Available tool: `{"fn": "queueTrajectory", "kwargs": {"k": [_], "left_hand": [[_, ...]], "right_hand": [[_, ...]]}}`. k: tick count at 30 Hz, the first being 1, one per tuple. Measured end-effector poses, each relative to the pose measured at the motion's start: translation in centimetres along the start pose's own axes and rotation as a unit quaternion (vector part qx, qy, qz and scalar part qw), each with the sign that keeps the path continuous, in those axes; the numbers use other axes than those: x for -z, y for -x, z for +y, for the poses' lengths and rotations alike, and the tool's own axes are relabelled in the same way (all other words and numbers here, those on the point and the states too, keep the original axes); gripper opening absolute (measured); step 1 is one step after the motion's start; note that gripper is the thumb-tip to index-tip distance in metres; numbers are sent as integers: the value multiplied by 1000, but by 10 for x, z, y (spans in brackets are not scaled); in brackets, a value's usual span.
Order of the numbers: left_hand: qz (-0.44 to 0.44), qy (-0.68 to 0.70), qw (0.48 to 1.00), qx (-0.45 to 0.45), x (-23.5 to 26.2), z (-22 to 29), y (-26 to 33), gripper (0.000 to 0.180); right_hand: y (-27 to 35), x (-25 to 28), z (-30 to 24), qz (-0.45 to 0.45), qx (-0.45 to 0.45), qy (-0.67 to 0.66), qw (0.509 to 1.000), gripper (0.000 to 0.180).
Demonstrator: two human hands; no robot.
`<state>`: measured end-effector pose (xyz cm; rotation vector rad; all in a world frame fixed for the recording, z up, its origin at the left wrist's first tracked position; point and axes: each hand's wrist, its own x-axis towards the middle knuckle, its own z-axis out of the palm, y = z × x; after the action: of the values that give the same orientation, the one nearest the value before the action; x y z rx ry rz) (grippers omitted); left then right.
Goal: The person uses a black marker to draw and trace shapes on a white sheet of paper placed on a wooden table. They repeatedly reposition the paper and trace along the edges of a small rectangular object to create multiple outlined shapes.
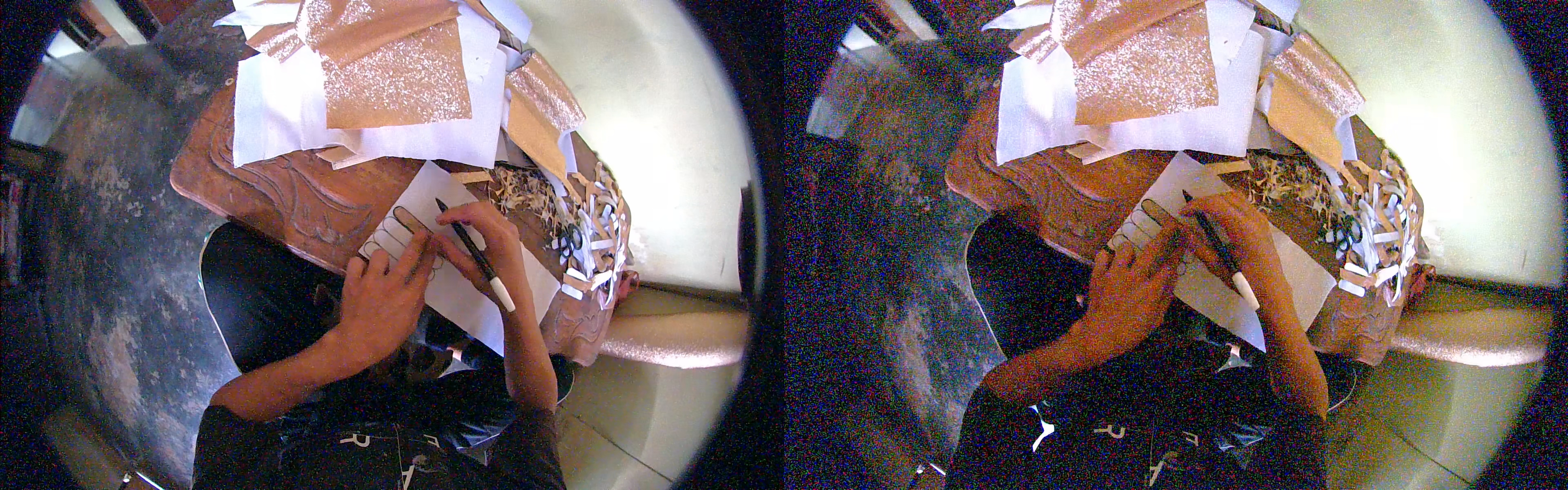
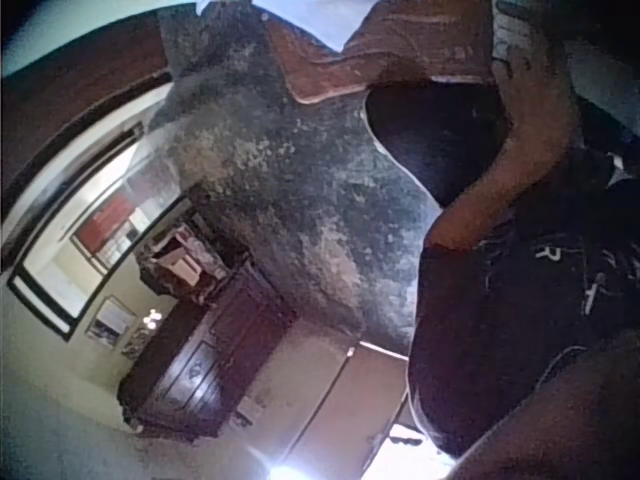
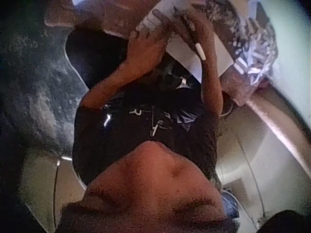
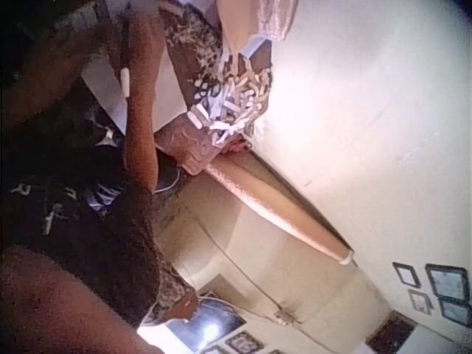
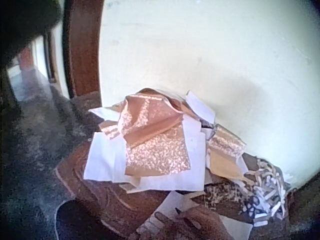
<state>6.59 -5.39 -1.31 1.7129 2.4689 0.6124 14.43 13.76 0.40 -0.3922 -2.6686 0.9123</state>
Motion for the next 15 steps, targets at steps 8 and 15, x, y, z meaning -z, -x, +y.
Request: {"fn": "queueTrajectory", "kwargs": {"k": [8,15], "left_hand": [[-3,-8,1000,-4,3,0,-2,54],[2,-11,1000,3,4,1,-4,58]], "right_hand": [[15,-7,5,20,0,9,1000,21],[25,-14,11,29,-8,-5,1000,24]]}}
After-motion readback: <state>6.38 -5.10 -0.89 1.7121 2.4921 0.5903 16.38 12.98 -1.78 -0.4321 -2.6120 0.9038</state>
